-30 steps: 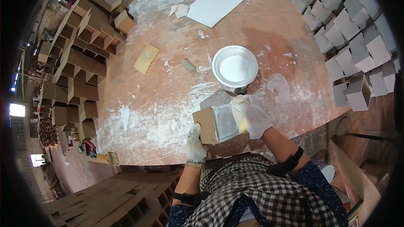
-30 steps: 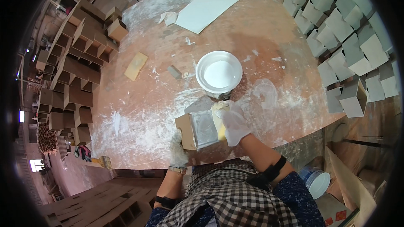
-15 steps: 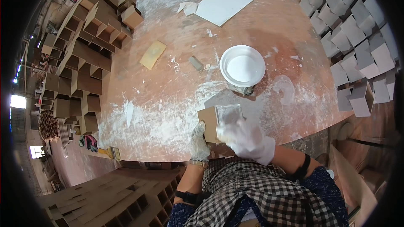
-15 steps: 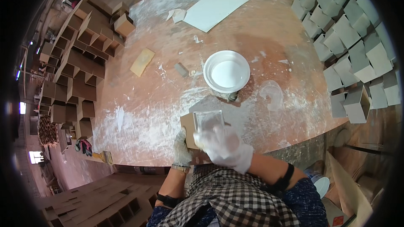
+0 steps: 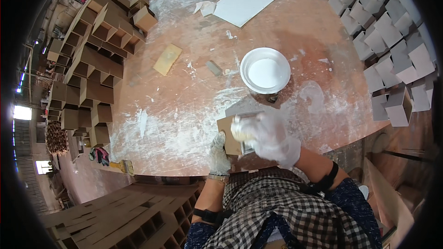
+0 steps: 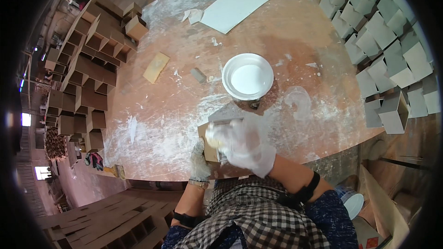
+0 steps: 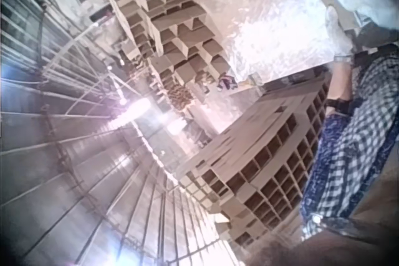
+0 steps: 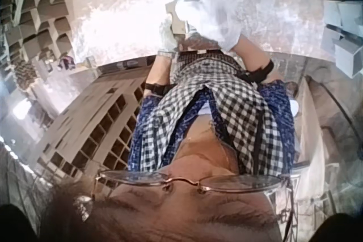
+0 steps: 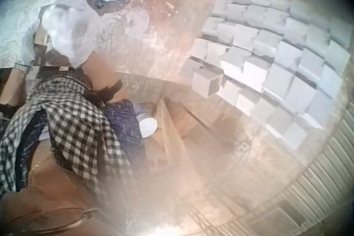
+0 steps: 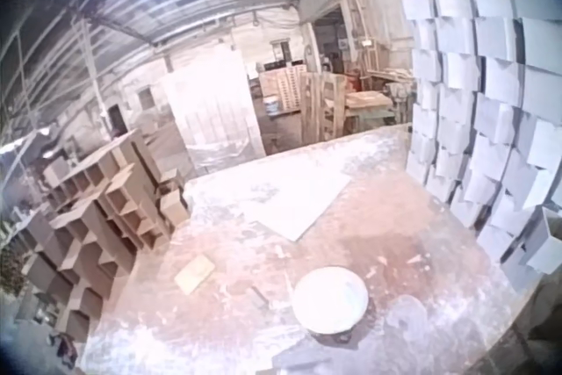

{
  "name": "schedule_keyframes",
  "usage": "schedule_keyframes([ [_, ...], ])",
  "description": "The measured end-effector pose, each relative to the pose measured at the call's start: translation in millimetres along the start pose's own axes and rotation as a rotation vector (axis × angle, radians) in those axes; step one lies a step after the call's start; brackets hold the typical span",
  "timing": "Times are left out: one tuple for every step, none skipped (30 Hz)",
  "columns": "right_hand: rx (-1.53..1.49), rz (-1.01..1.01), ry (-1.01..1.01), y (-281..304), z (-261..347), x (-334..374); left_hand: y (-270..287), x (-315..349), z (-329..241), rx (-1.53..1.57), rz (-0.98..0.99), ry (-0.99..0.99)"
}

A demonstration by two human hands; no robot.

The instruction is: Applying a white finish or glue to the edges and surfaces of small wooden boxes using a sponge.

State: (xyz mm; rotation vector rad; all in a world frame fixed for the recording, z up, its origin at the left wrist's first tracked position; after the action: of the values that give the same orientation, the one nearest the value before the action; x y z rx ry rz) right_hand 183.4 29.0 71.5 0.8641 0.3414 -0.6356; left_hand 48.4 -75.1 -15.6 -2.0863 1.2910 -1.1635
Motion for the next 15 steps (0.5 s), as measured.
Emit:
schedule_keyframes([
  [0.286,0.064,0.078,-0.5,20.2,5.4,6.0,2.2,-1.1,-0.003,-0.009,-0.004],
  [0.277,0.064,0.08,3.8,37.5,9.0,15.4,3.2,-0.9,0.011,0.014,0.006],
  [0.367,0.166,0.046,12.1,54.6,12.8,18.1,2.4,1.9,0.026,0.052,0.025],
  [0.445,0.27,0.019,13.4,59.6,18.5,24.4,0.8,4.4,0.026,0.049,0.022],
  [0.422,0.313,0.021,11.6,54.3,28.6,31.1,-0.8,6.9,0.004,0.028,0.021],
  [0.429,0.311,0.013,14.4,46.1,41.8,35.4,-4.3,10.9,-0.019,0.017,0.028],
  [0.409,0.273,-0.039,16.9,36.7,54.3,41.9,-7.2,13.3,-0.04,0.007,0.025],
  [0.389,0.234,-0.093,20.9,31.1,63.2,46.6,-10.0,15.8,-0.044,0.014,0.032],
  [0.391,0.304,-0.2,35.9,32.0,57.1,51.4,-9.3,16.2,-0.029,0.01,0.01],
  [0.387,0.3,-0.206,33.5,24.8,62.7,56.0,-7.8,16.1,-0.014,0.006,-0.012],
  [0.376,0.197,-0.261,29.8,14.6,71.0,61.0,-5.5,14.5,-0.02,0.004,-0.006],
  [0.379,0.095,-0.326,33.8,9.0,75.8,61.5,-5.5,13.2,-0.028,-0.008,0.005],
  [0.311,-0.029,-0.302,46.9,9.2,61.1,59.4,-7.2,11.9,-0.04,-0.021,0.01],
  [0.317,-0.033,-0.311,43.3,-0.7,55.2,55.2,-7.4,11.9,-0.043,-0.016,0.021],
  [0.388,-0.096,-0.287,36.3,-11.9,53.1,45.2,-5.0,7.3,-0.06,-0.035,-0.022],
])
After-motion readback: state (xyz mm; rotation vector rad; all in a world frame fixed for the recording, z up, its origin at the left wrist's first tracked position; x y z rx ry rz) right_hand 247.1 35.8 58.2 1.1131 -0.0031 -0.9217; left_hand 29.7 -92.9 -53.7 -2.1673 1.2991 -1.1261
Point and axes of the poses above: each hand's wrist, its own x-axis away from the middle knuckle, its own y-axis out of the back of the hand, z = x × y, the point moved 3 cm from there along -x, towards the middle knuckle, and after that the axes turned 11 degrees about z, right-handed, at the moved point
